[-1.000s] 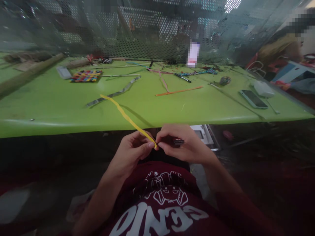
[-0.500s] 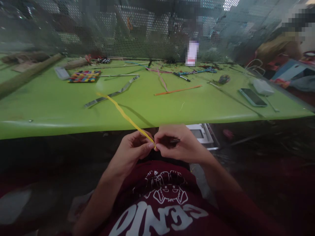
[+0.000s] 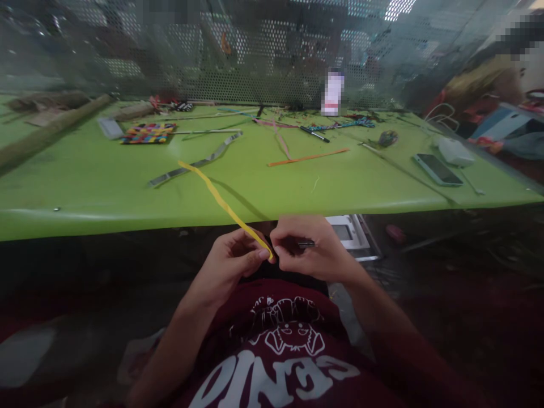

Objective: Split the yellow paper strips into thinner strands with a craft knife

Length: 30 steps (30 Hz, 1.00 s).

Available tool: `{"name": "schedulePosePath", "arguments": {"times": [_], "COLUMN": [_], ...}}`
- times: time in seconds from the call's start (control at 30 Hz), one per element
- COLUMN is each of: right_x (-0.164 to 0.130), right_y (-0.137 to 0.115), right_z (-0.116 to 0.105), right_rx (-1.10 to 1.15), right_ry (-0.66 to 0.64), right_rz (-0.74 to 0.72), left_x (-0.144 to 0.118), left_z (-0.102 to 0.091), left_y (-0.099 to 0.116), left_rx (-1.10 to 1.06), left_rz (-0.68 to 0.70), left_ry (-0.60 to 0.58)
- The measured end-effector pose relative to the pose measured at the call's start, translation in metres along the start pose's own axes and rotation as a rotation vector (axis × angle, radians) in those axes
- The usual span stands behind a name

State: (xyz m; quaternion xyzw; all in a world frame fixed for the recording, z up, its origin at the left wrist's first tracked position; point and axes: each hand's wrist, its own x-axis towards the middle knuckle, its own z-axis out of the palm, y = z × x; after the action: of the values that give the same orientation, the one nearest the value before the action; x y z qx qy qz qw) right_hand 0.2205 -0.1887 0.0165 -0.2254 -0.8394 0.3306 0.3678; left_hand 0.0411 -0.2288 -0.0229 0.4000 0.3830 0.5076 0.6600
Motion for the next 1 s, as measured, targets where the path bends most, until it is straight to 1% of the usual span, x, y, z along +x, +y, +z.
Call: {"name": "schedulePosePath", "arguments": {"times": [0.1, 0.23, 0.37, 0.6, 0.7, 0.77, 0.83, 0.9, 1.0], "right_x": [0.0, 0.003, 0.013, 0.032, 0.042, 0.053, 0.068, 0.083, 0.1], "right_y": [0.002, 0.008, 0.015, 0.02, 0.017, 0.016, 0.019, 0.025, 0.036], "right_z": [-0.004, -0.009, -0.012, -0.012, -0.018, -0.024, -0.033, -0.044, -0.068], "right_rx": [-0.041, -0.104, -0.209, -0.364, -0.456, -0.558, -0.646, -0.689, -0.61], "right_ry": [0.005, 0.057, 0.072, 0.025, 0.06, 0.089, 0.097, 0.092, 0.048], "right_rz": [-0.002, -0.043, -0.103, -0.148, -0.142, -0.127, -0.096, -0.032, 0.168], "left_x": [-0.001, -0.003, -0.005, -0.011, -0.018, -0.023, -0.027, -0.029, -0.03], "left_z": [0.001, 0.003, 0.009, 0.022, 0.024, 0.025, 0.026, 0.027, 0.024], "left_y": [0.0, 0.0, -0.001, -0.005, -0.009, -0.012, -0.015, -0.02, -0.03], "left_rx": [0.035, 0.1, 0.14, 0.115, 0.163, 0.231, 0.295, 0.322, 0.298], "left_rz": [0.002, -0.017, -0.07, -0.137, -0.161, -0.156, -0.128, -0.113, -0.142], "left_ry": [0.018, 0.023, -0.049, -0.122, -0.209, -0.297, -0.36, -0.371, -0.352]}}
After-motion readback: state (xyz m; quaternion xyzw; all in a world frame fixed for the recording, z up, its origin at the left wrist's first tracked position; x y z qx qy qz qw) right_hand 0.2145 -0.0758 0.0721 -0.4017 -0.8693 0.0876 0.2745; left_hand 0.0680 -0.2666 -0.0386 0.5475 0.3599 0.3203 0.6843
